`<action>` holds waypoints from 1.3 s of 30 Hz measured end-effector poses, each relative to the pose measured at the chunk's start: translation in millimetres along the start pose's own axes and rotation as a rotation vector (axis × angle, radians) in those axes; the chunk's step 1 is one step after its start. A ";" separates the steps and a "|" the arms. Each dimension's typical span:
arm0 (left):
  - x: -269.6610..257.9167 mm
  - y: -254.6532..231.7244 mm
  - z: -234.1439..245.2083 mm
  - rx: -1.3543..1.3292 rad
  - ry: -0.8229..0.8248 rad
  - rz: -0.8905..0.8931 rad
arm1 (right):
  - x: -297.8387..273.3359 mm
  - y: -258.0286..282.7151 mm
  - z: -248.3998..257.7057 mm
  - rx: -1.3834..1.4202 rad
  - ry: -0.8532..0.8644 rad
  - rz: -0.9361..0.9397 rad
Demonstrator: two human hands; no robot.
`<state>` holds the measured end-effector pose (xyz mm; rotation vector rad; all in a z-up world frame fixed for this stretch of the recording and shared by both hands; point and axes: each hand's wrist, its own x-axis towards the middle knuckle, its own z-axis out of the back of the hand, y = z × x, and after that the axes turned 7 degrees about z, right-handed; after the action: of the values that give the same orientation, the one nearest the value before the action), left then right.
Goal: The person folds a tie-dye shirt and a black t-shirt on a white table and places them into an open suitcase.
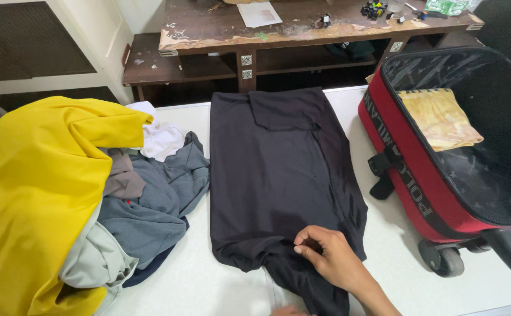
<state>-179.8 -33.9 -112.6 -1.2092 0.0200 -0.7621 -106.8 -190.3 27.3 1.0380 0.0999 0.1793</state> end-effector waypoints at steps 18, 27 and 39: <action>41.1 -32.4 121.5 0.500 0.020 0.115 | -44.5 -21.6 -3.7 -0.130 0.079 -0.035; 45.8 -47.9 90.3 0.544 0.063 -0.186 | -30.7 -67.5 -5.9 0.370 0.066 -0.123; 78.5 -44.1 80.0 0.538 0.057 -0.195 | -73.1 -40.3 1.5 -0.132 -0.091 -0.117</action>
<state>-111.2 -15.8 -15.3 -0.6821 -0.2450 -0.9004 -174.2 -225.7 -6.9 0.9049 0.0656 0.0318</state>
